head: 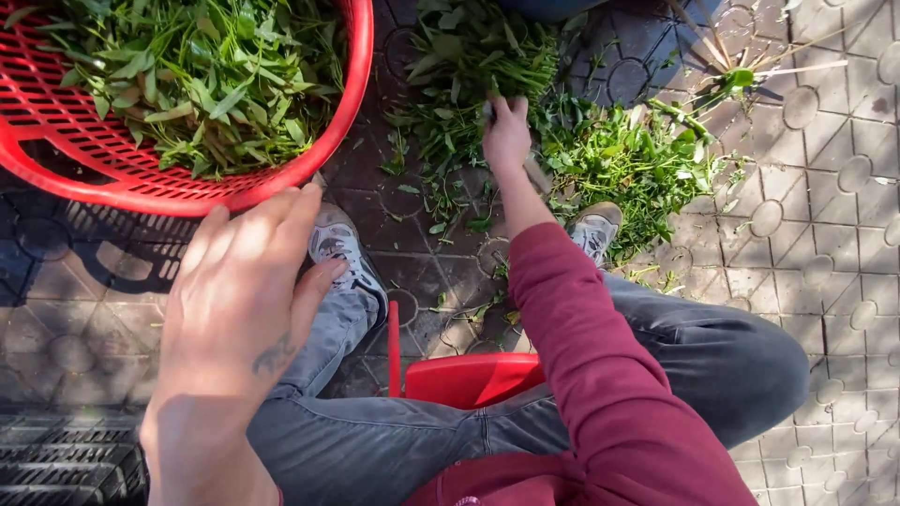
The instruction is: The person is sitting and trimming the stems of leafy greens using a small knife, then placing the cleaned greens into a red plastic basket.
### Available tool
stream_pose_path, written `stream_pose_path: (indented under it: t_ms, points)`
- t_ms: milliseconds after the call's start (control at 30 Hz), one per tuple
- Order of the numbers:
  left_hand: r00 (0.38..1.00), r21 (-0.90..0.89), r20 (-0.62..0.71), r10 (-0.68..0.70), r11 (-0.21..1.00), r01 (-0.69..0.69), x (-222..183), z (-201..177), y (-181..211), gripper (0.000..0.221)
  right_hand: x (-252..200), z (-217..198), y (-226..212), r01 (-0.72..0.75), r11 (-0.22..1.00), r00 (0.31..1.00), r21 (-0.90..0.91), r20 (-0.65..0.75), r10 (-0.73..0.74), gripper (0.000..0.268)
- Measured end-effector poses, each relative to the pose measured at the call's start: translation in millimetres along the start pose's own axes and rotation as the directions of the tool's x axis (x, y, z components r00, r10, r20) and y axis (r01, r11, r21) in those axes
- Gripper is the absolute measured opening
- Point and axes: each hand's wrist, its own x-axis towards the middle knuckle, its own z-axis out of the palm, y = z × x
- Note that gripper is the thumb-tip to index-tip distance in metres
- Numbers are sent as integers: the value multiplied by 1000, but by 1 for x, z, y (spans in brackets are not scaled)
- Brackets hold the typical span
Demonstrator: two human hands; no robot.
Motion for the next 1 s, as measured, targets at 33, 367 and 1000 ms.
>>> stream_pose_path:
  t_ms: [33, 367, 1000]
  points:
    - [1000, -2, 10, -8, 1000, 8, 0, 1, 2, 71, 2, 5, 4, -2, 1000, 1000, -1, 13, 2, 42]
    - [959, 38, -163, 233, 972, -230, 24, 26, 13, 61, -75, -90, -3, -102, 924, 936, 369, 351, -37, 26]
    - [880, -34, -174, 442, 890, -454, 114, 192, 3, 20, -175, -228, -75, 21, 582, 961, 813, 144, -237, 10]
